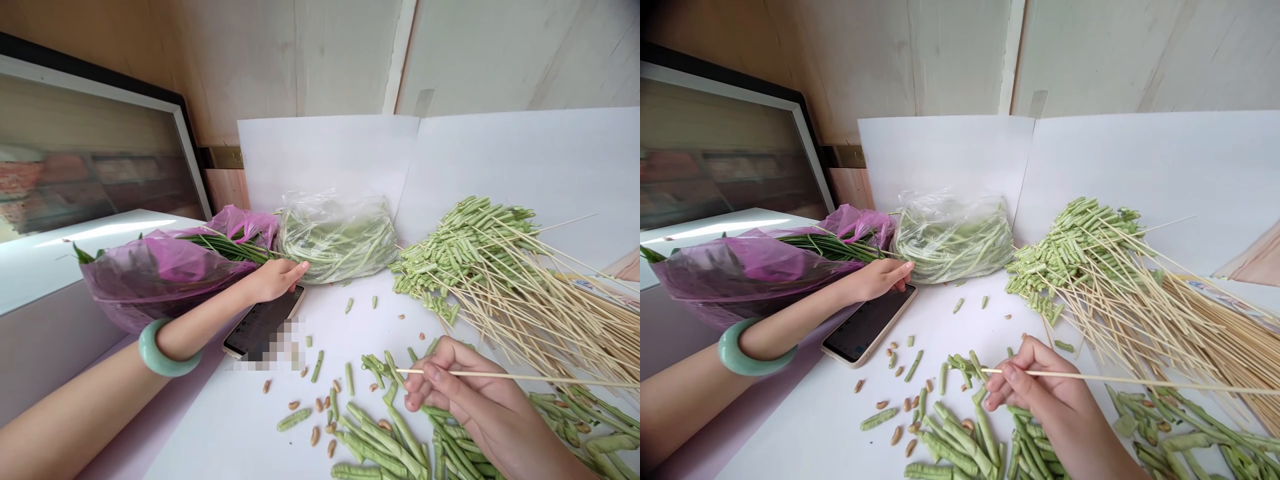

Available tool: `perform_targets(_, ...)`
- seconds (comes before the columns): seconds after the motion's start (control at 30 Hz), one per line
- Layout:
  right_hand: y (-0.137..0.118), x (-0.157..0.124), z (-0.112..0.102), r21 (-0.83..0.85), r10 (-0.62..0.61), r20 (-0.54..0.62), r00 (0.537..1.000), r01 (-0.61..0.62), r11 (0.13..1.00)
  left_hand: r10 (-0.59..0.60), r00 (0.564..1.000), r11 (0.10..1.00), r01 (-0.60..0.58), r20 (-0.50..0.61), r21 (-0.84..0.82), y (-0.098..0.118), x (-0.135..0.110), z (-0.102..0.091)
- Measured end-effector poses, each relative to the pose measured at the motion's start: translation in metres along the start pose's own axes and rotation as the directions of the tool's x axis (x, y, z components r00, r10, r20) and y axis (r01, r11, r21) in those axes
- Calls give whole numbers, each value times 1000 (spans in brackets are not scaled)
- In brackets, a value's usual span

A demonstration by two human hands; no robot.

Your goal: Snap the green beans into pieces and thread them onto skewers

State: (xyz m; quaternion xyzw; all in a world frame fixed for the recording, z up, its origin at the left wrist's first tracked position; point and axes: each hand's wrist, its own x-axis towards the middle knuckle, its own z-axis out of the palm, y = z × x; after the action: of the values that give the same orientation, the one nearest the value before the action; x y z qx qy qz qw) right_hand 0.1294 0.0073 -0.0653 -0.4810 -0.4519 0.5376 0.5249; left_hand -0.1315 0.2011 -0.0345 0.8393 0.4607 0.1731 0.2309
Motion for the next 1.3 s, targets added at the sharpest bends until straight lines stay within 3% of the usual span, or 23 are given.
perform_targets(0.27,-1,0,-1,-72,3,-1,1000,-3,997,122,992,992,-123,-38,-32,-1,3,-2)
perform_targets(0.9,1,0,0,16,0,12,1000,0,1000,109,993,988,-105,33,-118,8,-3,-3)
perform_targets(1.1,3,1,-5,-25,-3,40,999,4,1000,116,992,984,-108,54,-141,11,-4,-4)
perform_targets(1.3,2,-1,-2,13,-18,26,1000,18,1000,171,974,966,-136,147,-219,34,-17,4)
